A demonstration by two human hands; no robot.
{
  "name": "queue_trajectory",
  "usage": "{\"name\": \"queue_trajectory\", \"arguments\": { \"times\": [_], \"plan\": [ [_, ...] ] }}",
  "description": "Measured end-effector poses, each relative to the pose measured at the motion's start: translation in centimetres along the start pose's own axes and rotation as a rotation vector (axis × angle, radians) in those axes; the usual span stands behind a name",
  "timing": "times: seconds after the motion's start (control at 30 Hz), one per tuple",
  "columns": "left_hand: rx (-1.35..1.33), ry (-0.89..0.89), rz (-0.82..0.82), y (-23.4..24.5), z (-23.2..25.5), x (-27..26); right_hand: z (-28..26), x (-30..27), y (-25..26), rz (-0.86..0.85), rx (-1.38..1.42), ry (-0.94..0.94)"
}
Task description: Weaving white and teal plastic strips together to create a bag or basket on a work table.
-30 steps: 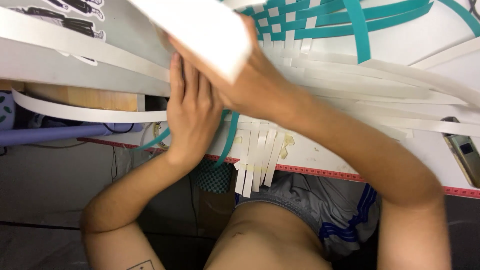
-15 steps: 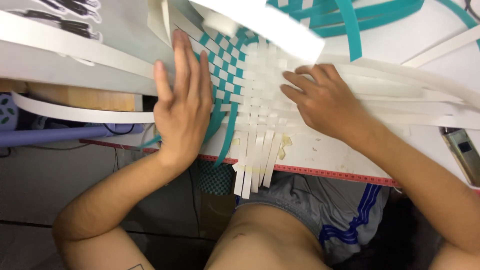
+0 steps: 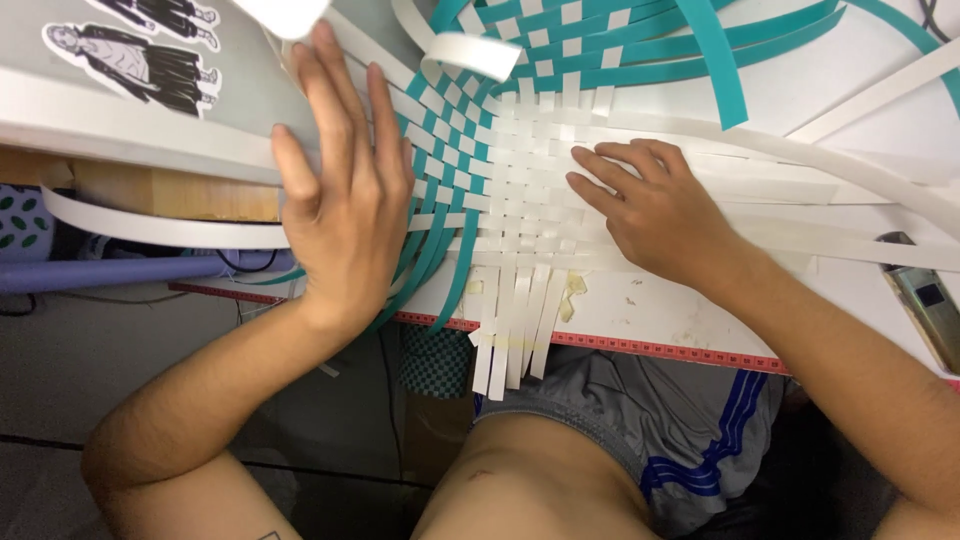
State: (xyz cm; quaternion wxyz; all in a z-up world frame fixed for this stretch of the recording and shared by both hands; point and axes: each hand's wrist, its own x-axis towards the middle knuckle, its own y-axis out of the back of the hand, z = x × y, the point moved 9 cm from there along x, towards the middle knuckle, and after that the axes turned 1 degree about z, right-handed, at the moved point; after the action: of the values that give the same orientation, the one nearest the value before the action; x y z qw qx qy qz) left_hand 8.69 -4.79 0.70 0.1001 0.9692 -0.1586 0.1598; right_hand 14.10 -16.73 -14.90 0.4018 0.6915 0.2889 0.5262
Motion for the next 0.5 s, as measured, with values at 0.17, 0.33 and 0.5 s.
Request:
{"name": "queue_trajectory", "arguments": {
  "times": [0.17,0.33,0.5],
  "plan": [
    [0.043,-0.013,-0.042,-0.1,-0.2,0.1,0.1,-0.1,-0.2,-0.017,-0.006,-0.004],
    [0.029,-0.057,-0.031,-0.3,-0.6,0.7,0.1,-0.2,-0.2,-0.022,-0.027,0.013],
    [-0.031,-0.104,-0.038,-0.4,-0.3,0.3,-0.2,-0.2,0.9,-0.021,-0.120,0.024]
  ]
}}
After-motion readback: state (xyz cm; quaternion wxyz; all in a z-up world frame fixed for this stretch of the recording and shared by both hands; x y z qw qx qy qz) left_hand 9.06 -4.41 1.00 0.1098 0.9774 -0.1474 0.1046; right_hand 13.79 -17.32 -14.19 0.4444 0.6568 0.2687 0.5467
